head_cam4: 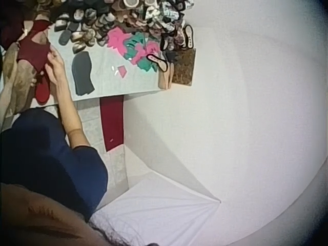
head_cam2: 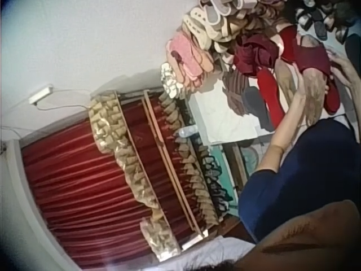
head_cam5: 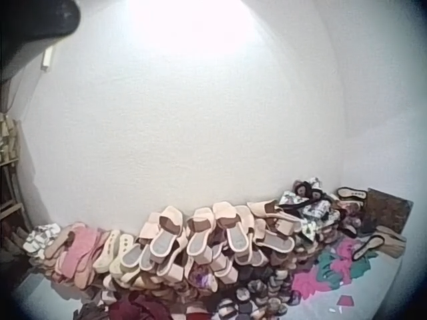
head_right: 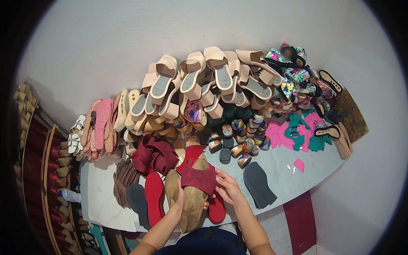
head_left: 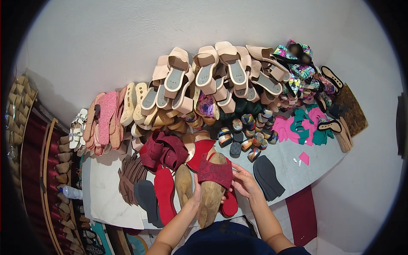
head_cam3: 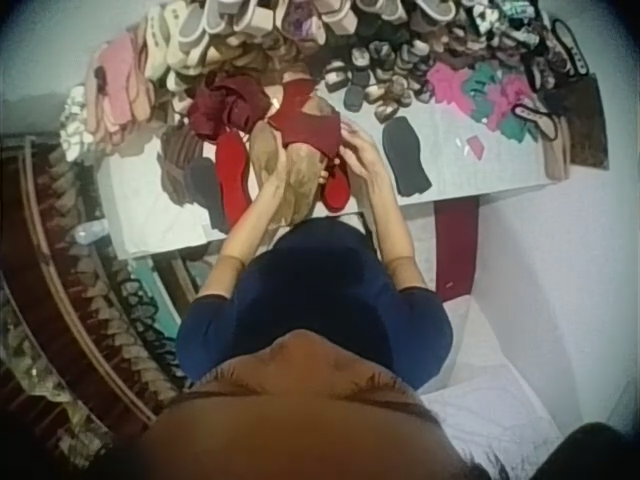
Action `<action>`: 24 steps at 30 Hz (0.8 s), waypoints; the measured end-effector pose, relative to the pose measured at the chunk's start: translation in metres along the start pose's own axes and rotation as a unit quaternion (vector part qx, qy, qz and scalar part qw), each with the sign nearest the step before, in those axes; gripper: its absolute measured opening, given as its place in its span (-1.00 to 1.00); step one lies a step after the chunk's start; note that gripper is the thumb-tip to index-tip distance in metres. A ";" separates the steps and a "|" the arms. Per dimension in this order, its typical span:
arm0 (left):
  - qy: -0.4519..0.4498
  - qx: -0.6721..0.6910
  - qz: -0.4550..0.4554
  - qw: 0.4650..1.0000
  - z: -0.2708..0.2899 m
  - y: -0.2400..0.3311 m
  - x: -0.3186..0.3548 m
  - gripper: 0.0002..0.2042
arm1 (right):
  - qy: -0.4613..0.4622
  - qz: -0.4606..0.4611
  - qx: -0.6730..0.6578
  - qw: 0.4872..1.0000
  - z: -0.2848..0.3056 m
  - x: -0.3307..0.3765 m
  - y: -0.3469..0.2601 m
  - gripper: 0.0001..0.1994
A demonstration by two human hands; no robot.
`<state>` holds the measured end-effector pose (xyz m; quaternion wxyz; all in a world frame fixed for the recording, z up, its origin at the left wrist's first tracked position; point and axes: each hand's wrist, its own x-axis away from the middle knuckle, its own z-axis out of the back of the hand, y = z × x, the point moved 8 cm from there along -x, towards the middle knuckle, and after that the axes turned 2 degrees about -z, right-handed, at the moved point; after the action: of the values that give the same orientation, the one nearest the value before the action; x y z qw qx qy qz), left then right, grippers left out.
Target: Assembling a shoe by placing the upper onto a last and aligning the sole.
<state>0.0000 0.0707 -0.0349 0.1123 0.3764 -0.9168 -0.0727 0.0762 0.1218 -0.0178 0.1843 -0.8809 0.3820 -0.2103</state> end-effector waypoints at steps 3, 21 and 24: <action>0.011 -0.010 -0.021 1.000 -0.001 0.002 -0.001 0.09 | 0.060 0.038 0.051 0.996 0.001 0.004 -0.005 -0.58; 0.029 0.023 -0.020 0.999 0.012 -0.006 -0.004 -0.22 | 0.107 -0.018 0.126 0.986 0.018 0.012 0.001 -0.58; 0.035 0.016 -0.022 0.999 0.018 -0.007 -0.003 -0.21 | 0.119 -0.007 0.048 0.992 0.015 0.014 0.002 -0.57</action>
<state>0.0019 0.0690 -0.0539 0.1365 0.4003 -0.9049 -0.0471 0.0907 0.1126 -0.0280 0.1777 -0.8427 0.3842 -0.3328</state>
